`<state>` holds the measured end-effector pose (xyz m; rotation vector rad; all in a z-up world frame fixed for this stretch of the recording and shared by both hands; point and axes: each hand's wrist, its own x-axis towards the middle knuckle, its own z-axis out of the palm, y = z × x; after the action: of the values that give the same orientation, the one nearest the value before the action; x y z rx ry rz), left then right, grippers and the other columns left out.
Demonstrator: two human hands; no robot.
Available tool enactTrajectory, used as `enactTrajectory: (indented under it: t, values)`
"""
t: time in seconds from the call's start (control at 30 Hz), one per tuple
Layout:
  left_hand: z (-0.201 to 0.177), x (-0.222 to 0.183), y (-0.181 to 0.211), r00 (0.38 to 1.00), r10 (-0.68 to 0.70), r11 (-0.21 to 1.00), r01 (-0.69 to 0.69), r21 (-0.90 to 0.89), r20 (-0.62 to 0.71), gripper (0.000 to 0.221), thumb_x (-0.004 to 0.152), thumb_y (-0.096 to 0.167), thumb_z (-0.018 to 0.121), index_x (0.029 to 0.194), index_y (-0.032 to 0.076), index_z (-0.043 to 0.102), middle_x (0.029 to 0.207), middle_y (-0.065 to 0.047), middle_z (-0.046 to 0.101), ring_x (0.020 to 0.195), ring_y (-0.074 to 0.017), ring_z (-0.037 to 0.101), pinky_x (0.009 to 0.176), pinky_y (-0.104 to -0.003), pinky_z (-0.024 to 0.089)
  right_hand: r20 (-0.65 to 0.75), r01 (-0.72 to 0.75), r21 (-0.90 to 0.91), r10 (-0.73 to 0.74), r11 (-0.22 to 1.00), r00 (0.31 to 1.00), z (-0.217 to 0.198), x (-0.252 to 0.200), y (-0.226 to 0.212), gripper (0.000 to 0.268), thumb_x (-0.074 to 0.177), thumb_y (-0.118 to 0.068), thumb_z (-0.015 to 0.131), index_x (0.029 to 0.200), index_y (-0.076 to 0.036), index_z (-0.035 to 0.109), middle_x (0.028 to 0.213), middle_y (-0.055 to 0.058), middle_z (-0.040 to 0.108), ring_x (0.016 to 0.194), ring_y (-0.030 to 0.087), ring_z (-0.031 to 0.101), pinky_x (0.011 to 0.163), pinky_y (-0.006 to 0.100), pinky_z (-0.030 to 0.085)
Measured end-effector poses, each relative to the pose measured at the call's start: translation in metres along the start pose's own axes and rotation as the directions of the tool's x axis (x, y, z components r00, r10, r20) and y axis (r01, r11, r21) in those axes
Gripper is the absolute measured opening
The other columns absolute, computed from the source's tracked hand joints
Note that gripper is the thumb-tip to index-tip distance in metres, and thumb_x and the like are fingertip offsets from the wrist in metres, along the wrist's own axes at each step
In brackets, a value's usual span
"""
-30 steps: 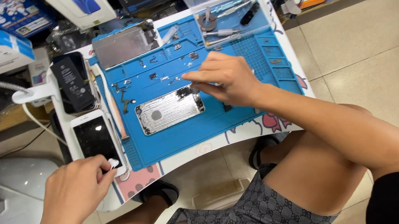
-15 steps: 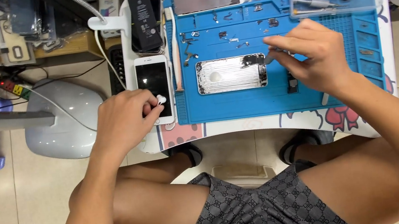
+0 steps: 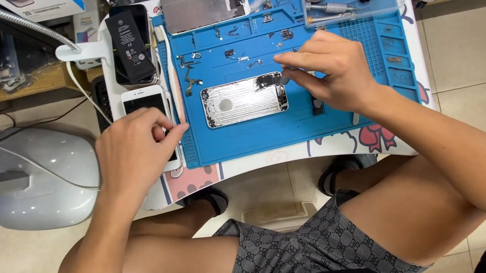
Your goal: Applying precision adhesive strips and installing small internal components into a smartphone chassis using tweezers and a screwdriver on a repair mat.
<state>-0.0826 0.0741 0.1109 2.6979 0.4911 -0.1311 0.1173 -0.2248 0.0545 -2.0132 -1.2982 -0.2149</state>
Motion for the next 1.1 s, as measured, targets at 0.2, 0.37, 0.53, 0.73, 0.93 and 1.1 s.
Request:
enactTrajectory:
  t: [0.2, 0.37, 0.53, 0.73, 0.93, 1.1]
  values:
    - [0.060, 0.031, 0.034, 0.836, 0.472, 0.876, -0.481, 0.039, -0.279, 0.020, 0.082, 0.028, 0.088, 0.094, 0.015, 0.079, 0.094, -0.003, 0.066, 0.096, -0.0289, 0.068, 0.077, -0.044, 0.055, -0.004, 0.032, 0.044, -0.032, 0.999, 0.999, 0.002, 0.004, 0.003, 0.018, 0.099, -0.001, 0.084, 0.115, -0.011, 0.083, 0.084, 0.005, 0.075, 0.073, 0.022, 0.065, 0.067, 0.034, 0.057]
    - [0.080, 0.046, 0.068, 0.821, 0.563, 0.822, -0.568, -0.044, -0.096, 0.046, 0.083, 0.030, 0.088, 0.120, 0.005, 0.075, 0.132, -0.022, 0.061, 0.131, -0.0437, 0.056, 0.100, -0.057, 0.050, -0.006, 0.044, 0.101, -0.044, 0.994, 0.999, 0.008, 0.004, 0.003, 0.020, 0.096, 0.001, 0.085, 0.113, -0.009, 0.083, 0.081, 0.006, 0.073, 0.070, 0.023, 0.064, 0.064, 0.035, 0.056]
    - [0.089, 0.051, 0.074, 0.827, 0.561, 0.826, -0.562, -0.044, -0.028, 0.054, 0.082, 0.026, 0.089, 0.128, 0.004, 0.071, 0.141, -0.027, 0.057, 0.138, -0.0479, 0.052, 0.107, -0.061, 0.046, -0.001, 0.049, 0.103, -0.049, 0.993, 0.999, 0.012, 0.005, 0.004, 0.022, 0.095, 0.002, 0.085, 0.114, -0.009, 0.083, 0.079, 0.005, 0.072, 0.069, 0.022, 0.063, 0.065, 0.034, 0.056]
    - [0.104, 0.055, 0.070, 0.817, 0.576, 0.817, -0.576, 0.001, -0.002, 0.050, 0.088, 0.028, 0.083, 0.132, 0.008, 0.069, 0.138, -0.026, 0.058, 0.133, -0.0450, 0.057, 0.107, -0.060, 0.045, -0.009, 0.030, 0.116, -0.029, 0.993, 1.000, 0.009, 0.003, 0.009, 0.024, 0.094, 0.002, 0.087, 0.114, -0.009, 0.084, 0.080, 0.005, 0.074, 0.070, 0.023, 0.065, 0.066, 0.034, 0.055]
    - [0.117, 0.058, 0.067, 0.777, 0.630, 0.774, -0.625, 0.101, -0.023, 0.046, 0.094, 0.031, 0.075, 0.135, 0.012, 0.066, 0.137, -0.024, 0.058, 0.130, -0.0420, 0.058, 0.106, -0.057, 0.044, 0.008, 0.034, 0.004, -0.034, 0.999, 0.999, -0.004, 0.005, 0.007, 0.024, 0.095, -0.003, 0.086, 0.117, -0.012, 0.082, 0.085, 0.002, 0.077, 0.074, 0.020, 0.068, 0.066, 0.031, 0.057]
    - [0.123, 0.066, 0.059, 0.716, 0.696, 0.712, -0.680, 0.173, -0.049, 0.046, 0.098, 0.042, 0.071, 0.136, 0.016, 0.064, 0.136, -0.019, 0.057, 0.129, -0.0359, 0.057, 0.113, -0.057, 0.038, 0.020, 0.102, -0.142, -0.100, 0.985, 0.995, -0.015, 0.012, -0.009, 0.021, 0.098, -0.006, 0.083, 0.118, -0.012, 0.081, 0.087, 0.003, 0.078, 0.074, 0.020, 0.068, 0.063, 0.030, 0.056]
